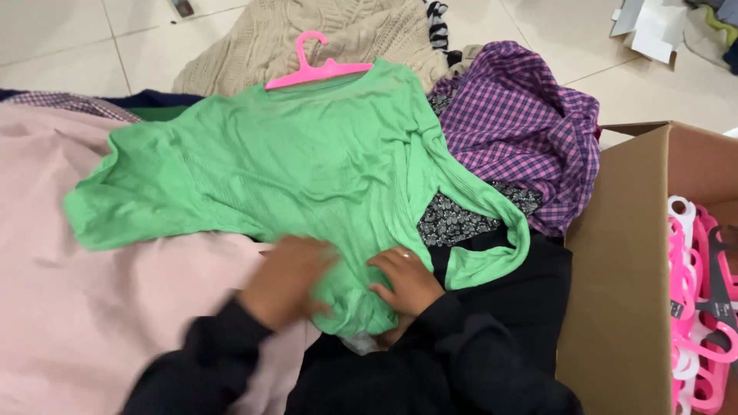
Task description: The person is sitting on the floor, picking up various items of clothing from a pile, and putting them onto plastic hangers.
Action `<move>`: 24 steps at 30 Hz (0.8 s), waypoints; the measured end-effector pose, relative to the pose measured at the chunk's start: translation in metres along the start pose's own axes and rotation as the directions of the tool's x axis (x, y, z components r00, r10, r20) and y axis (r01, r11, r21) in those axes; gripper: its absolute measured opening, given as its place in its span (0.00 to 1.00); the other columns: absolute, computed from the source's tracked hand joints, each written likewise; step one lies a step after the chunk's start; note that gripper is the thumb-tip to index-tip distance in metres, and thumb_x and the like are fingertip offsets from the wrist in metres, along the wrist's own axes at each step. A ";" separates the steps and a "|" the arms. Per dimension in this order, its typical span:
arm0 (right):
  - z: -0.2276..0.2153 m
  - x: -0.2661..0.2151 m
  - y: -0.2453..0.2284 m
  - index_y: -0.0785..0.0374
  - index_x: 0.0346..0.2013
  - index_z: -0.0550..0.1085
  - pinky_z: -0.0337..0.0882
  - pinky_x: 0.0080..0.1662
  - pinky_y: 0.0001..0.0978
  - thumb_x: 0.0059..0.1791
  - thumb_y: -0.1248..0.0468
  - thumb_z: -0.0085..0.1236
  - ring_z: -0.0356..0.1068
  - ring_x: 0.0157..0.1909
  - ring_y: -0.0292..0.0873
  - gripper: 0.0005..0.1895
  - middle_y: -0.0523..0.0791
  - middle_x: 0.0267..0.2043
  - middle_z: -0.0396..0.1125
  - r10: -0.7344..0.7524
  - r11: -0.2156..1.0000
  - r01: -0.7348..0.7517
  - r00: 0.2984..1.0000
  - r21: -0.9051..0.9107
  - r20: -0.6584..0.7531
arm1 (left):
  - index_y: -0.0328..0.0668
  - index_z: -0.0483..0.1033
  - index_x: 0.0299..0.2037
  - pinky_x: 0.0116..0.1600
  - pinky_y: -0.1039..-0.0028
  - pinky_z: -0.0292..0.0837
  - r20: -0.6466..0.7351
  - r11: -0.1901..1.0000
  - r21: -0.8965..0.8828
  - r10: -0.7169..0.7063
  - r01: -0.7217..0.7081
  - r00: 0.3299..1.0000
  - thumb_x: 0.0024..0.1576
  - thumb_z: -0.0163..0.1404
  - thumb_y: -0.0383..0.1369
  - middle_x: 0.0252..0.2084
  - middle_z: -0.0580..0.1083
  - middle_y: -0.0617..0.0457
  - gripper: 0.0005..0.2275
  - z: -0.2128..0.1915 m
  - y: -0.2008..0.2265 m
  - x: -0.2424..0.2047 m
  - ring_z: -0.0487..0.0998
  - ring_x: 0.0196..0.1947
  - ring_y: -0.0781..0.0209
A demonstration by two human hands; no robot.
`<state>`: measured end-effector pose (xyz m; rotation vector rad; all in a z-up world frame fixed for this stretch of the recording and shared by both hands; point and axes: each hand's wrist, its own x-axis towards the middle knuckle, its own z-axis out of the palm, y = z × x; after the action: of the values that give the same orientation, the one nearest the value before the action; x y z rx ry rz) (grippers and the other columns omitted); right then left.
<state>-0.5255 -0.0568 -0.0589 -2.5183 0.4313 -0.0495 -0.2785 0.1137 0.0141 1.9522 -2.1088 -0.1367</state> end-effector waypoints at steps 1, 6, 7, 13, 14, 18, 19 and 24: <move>-0.004 -0.008 0.001 0.56 0.58 0.71 0.56 0.65 0.50 0.46 0.51 0.64 0.63 0.62 0.49 0.28 0.45 0.57 0.67 -0.095 0.989 0.088 0.994 -0.122 -0.054 | 0.51 0.69 0.60 0.58 0.48 0.62 0.159 0.986 0.040 0.151 -0.159 0.976 0.32 0.72 0.60 0.61 0.70 0.48 0.45 0.010 0.031 0.013 0.71 0.55 0.45; -0.003 -0.041 0.057 0.47 0.47 0.76 0.60 0.56 0.44 0.39 0.58 0.68 0.65 0.55 0.47 0.22 0.38 0.52 0.69 -0.169 0.934 0.112 0.975 -0.339 -0.145 | 0.58 0.75 0.36 0.32 0.55 0.65 0.082 0.958 0.109 0.257 -0.265 0.963 0.52 0.50 0.37 0.29 0.71 0.57 0.04 0.067 0.039 -0.003 0.73 0.31 0.49; -0.001 -0.044 0.065 0.42 0.36 0.80 0.63 0.50 0.39 0.44 0.63 0.61 0.69 0.47 0.44 0.10 0.33 0.43 0.73 -0.202 0.939 0.121 0.951 -0.322 -0.234 | 0.59 0.75 0.36 0.30 0.55 0.67 0.110 0.961 0.052 0.264 -0.270 0.958 0.52 0.50 0.38 0.30 0.70 0.56 0.04 0.041 0.038 -0.001 0.74 0.31 0.49; -0.125 -0.058 -0.004 0.45 0.45 0.82 0.59 0.51 0.37 0.49 0.56 0.65 0.69 0.53 0.39 0.10 0.34 0.49 0.76 0.033 0.994 -0.033 0.999 0.107 0.002 | 0.60 0.78 0.52 0.46 0.55 0.65 0.223 0.968 -0.165 0.221 -0.187 0.950 0.53 0.53 0.36 0.50 0.75 0.56 0.15 -0.045 0.018 -0.070 0.74 0.47 0.48; -0.116 -0.058 0.004 0.45 0.45 0.82 0.59 0.51 0.37 0.49 0.56 0.65 0.69 0.53 0.39 0.10 0.34 0.49 0.76 0.043 0.993 -0.042 0.999 0.106 -0.003 | 0.60 0.78 0.52 0.46 0.55 0.65 0.224 0.966 -0.167 0.232 -0.197 0.947 0.53 0.53 0.36 0.50 0.75 0.56 0.15 -0.021 0.013 -0.089 0.74 0.47 0.48; -0.105 -0.049 0.028 0.48 0.50 0.80 0.62 0.61 0.41 0.46 0.50 0.65 0.71 0.58 0.44 0.19 0.40 0.54 0.75 0.262 0.956 -0.283 0.940 0.072 0.220 | 0.60 0.79 0.50 0.49 0.55 0.63 0.377 0.926 -0.271 0.354 -0.264 0.856 0.54 0.59 0.53 0.45 0.75 0.58 0.18 0.001 0.021 -0.087 0.74 0.47 0.52; -0.104 -0.048 0.031 0.50 0.53 0.79 0.68 0.58 0.40 0.49 0.51 0.61 0.71 0.57 0.46 0.19 0.45 0.55 0.73 0.346 0.920 -0.367 0.925 0.135 0.159 | 0.56 0.78 0.50 0.47 0.58 0.66 0.296 0.917 -0.280 0.363 -0.283 0.884 0.53 0.60 0.54 0.42 0.76 0.56 0.20 -0.012 0.035 -0.073 0.76 0.44 0.52; -0.117 -0.052 0.108 0.54 0.57 0.74 0.64 0.61 0.54 0.48 0.54 0.64 0.66 0.62 0.55 0.23 0.48 0.56 0.69 0.404 0.821 -0.550 0.749 -0.153 -0.525 | 0.54 0.77 0.52 0.48 0.55 0.68 0.064 0.943 -0.244 0.248 -0.226 0.967 0.58 0.54 0.49 0.42 0.77 0.54 0.17 -0.016 0.084 0.048 0.76 0.44 0.49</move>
<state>-0.6214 -0.1874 -0.0183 -2.5813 1.3843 -0.4362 -0.3580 0.0754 0.0562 1.5731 -2.2509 -0.4176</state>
